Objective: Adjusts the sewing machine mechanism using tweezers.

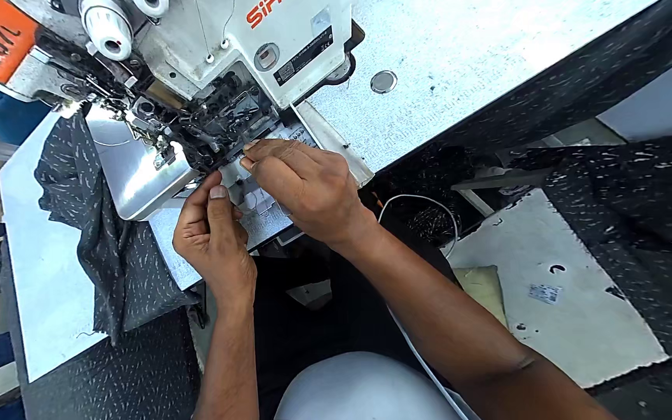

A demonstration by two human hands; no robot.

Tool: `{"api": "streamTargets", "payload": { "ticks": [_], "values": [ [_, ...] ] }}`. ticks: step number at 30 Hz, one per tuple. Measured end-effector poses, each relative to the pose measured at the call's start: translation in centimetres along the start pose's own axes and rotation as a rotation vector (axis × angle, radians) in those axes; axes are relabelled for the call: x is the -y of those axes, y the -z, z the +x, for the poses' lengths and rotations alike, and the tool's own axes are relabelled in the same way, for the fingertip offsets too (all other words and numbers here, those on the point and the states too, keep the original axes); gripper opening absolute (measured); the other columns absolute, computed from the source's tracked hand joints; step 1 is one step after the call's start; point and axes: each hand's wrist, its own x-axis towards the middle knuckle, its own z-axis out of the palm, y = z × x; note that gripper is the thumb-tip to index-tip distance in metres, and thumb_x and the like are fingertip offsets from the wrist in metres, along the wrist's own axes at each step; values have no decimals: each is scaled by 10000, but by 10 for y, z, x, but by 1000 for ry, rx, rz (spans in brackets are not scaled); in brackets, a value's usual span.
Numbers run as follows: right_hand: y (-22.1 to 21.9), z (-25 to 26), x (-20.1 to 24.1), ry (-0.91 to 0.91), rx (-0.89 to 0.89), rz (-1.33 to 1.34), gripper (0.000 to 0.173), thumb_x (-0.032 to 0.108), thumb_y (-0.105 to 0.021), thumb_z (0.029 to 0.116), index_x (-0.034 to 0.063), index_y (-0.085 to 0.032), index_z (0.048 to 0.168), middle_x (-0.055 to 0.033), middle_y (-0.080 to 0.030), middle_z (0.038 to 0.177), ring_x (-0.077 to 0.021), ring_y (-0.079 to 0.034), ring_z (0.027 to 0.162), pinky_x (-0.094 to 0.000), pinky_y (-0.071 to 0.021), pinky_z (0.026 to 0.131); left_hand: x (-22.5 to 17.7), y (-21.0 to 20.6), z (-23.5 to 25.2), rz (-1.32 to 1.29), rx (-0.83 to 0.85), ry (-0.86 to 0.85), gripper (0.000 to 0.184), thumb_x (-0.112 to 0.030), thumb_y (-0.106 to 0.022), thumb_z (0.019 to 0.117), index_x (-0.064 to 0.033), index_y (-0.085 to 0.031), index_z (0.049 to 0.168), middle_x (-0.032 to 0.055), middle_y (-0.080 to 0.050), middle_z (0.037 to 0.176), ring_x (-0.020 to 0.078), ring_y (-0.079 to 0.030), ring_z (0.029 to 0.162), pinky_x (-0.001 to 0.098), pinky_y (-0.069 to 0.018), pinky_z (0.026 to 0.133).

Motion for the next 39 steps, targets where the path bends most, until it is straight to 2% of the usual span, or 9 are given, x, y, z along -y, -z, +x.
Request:
{"api": "streamTargets", "payload": {
  "ticks": [15, 21, 27, 39],
  "values": [
    [-1, 0, 0, -3, 8, -34, 92, 30, -648, 997, 15, -711, 932, -175, -772, 959, -290, -770, 991, -358, -636, 815, 0, -1, 0, -9, 5, 0, 232, -113, -529, 1070, -19, -687, 1211, -2, -609, 765, 50, -454, 458, 166, -362, 369],
    [-2, 0, 0, 4, 14, -29, 99, 22, -641, 998, 9, -703, 922, -182, -770, 953, -293, -770, 991, -364, -636, 819, -4, 0, -3, 19, 13, 51, 250, -147, -525, 1079, -41, -671, 1253, -14, -598, 780, 36, -440, 454, 155, -358, 361],
    [-1, 0, 0, 1, 27, -19, 99, 15, -635, 999, 9, -705, 930, -181, -769, 955, -293, -769, 996, -360, -638, 814, 1, -1, 0, -7, 4, -8, 231, -99, -531, 1065, -12, -685, 1213, -2, -620, 781, 50, -460, 473, 168, -362, 377],
    [-1, 0, 1, 8, 39, -28, 100, 23, -629, 1002, 13, -703, 935, -178, -771, 967, -293, -769, 995, -363, -638, 796, 2, 0, 1, -8, 18, -16, 231, -96, -534, 1062, -17, -687, 1216, 0, -630, 783, 51, -459, 467, 174, -362, 372]
  ]
}}
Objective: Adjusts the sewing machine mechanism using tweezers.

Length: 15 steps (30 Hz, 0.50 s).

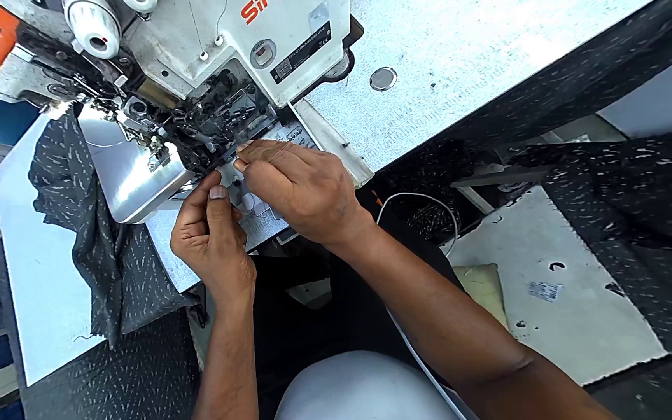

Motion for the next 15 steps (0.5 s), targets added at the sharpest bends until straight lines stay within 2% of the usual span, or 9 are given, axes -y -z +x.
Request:
{"api": "streamTargets", "payload": {
  "ticks": [9, 15],
  "values": [
    [0, 0, 0, -2, 1, 7, 100, 18, -629, 1002, 9, -706, 938, -177, -770, 960, -291, -769, 994, -361, -637, 797, -1, -1, -1, 5, -8, -1, 226, -94, -538, 1058, -10, -690, 1203, 2, -629, 771, 52, -458, 461, 174, -362, 372],
    [1, -1, -1, 5, -53, 52, 79, 8, -663, 982, -7, -707, 918, -191, -770, 955, -299, -770, 997, -367, -639, 833, -4, 1, -4, 30, 13, 47, 251, -128, -526, 1072, -27, -670, 1250, -6, -623, 796, 43, -466, 474, 160, -376, 381]
  ]
}}
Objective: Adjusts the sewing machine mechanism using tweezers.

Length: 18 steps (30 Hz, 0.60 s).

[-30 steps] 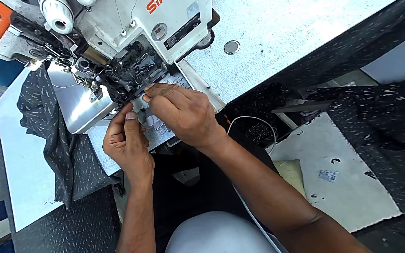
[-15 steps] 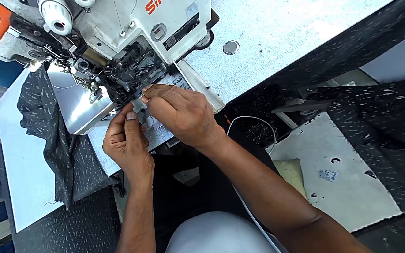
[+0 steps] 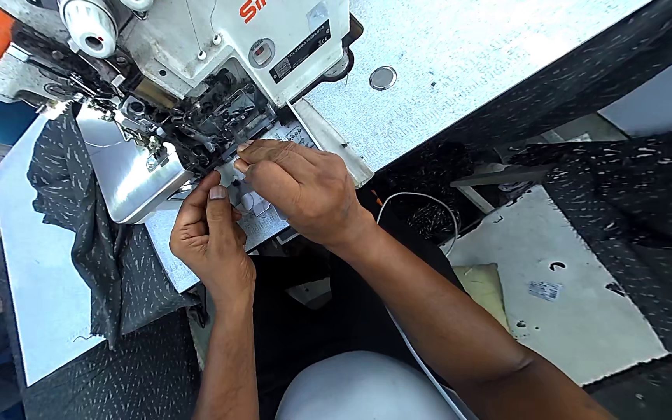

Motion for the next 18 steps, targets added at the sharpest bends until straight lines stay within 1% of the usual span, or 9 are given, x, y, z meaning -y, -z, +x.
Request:
{"api": "streamTargets", "payload": {
  "ticks": [2, 11, 18],
  "values": [
    [0, 0, 0, -4, 2, 0, 83, 4, -656, 983, -5, -708, 919, -191, -770, 956, -296, -770, 995, -364, -638, 832, 0, 0, 0, -5, -3, -1, 251, -129, -527, 1072, -24, -671, 1248, -2, -628, 799, 45, -472, 476, 159, -377, 382],
    [0, 0, 0, -16, 35, -27, 95, 9, -640, 994, 0, -705, 927, -182, -768, 952, -294, -768, 995, -360, -637, 815, -1, 0, 0, 16, -2, 6, 250, -138, -530, 1074, -38, -669, 1256, -8, -602, 781, 43, -436, 458, 159, -354, 369],
    [-1, 1, 1, -20, 45, -40, 92, 16, -639, 995, 11, -702, 928, -175, -771, 960, -288, -770, 991, -359, -638, 795, 0, 1, -1, 17, 10, -2, 254, -146, -529, 1076, -45, -673, 1259, -6, -611, 799, 42, -446, 470, 158, -353, 376]
  ]
}}
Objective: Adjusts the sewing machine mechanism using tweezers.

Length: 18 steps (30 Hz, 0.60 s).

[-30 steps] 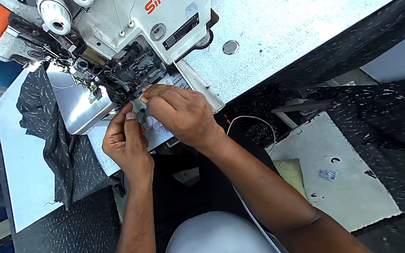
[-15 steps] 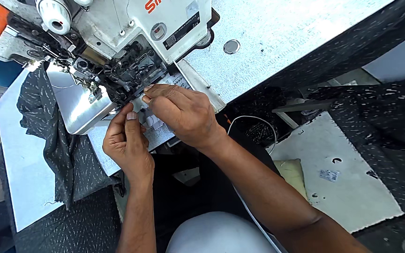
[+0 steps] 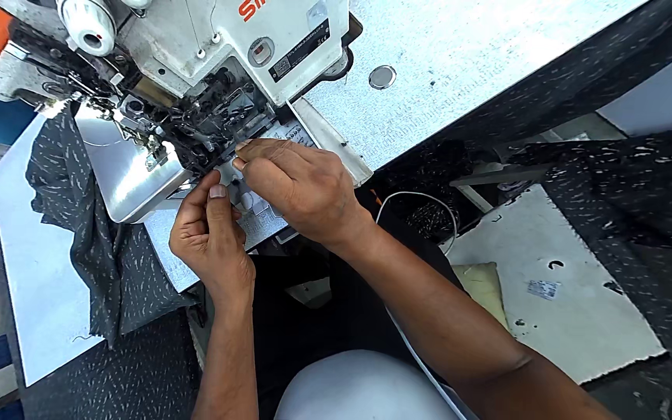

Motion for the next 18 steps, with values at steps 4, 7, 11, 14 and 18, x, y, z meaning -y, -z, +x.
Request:
{"api": "streamTargets", "payload": {
  "ticks": [4, 7, 11, 14, 18],
  "values": [
    [0, 1, 0, 2, 6, 12, 98, 7, -632, 996, 5, -701, 926, -176, -768, 959, -286, -768, 996, -357, -637, 809, 0, 0, 1, -2, -5, 0, 249, -131, -536, 1070, -35, -672, 1256, -2, -626, 800, 42, -449, 463, 159, -356, 371],
    [0, 1, 0, 3, 11, 7, 105, 0, -623, 997, 9, -700, 926, -170, -769, 956, -283, -768, 997, -356, -637, 809, 0, -1, 0, 2, -1, 1, 251, -138, -538, 1071, -39, -672, 1259, -2, -631, 810, 40, -446, 462, 159, -353, 369],
    [0, 2, 0, 2, 18, 6, 113, 3, -615, 1001, 12, -701, 928, -171, -769, 957, -280, -769, 990, -356, -636, 794, 1, -2, 2, -7, -11, -13, 235, -120, -545, 1065, -26, -678, 1234, -2, -631, 799, 40, -446, 462, 162, -351, 367],
    [0, 1, 0, 4, -13, 24, 97, 1, -632, 992, 6, -706, 932, -179, -772, 966, -283, -770, 994, -353, -636, 809, 3, -4, 6, -28, -24, -47, 216, -96, -556, 1054, -5, -691, 1195, 3, -635, 778, 49, -456, 462, 174, -356, 368],
    [1, 0, -1, -5, -45, 63, 76, -14, -651, 978, -12, -710, 931, -183, -774, 966, -286, -771, 995, -356, -636, 836, 2, -3, 5, -22, -24, -43, 225, -105, -556, 1057, -7, -689, 1210, -2, -619, 756, 50, -454, 460, 172, -362, 369]
  ]
}}
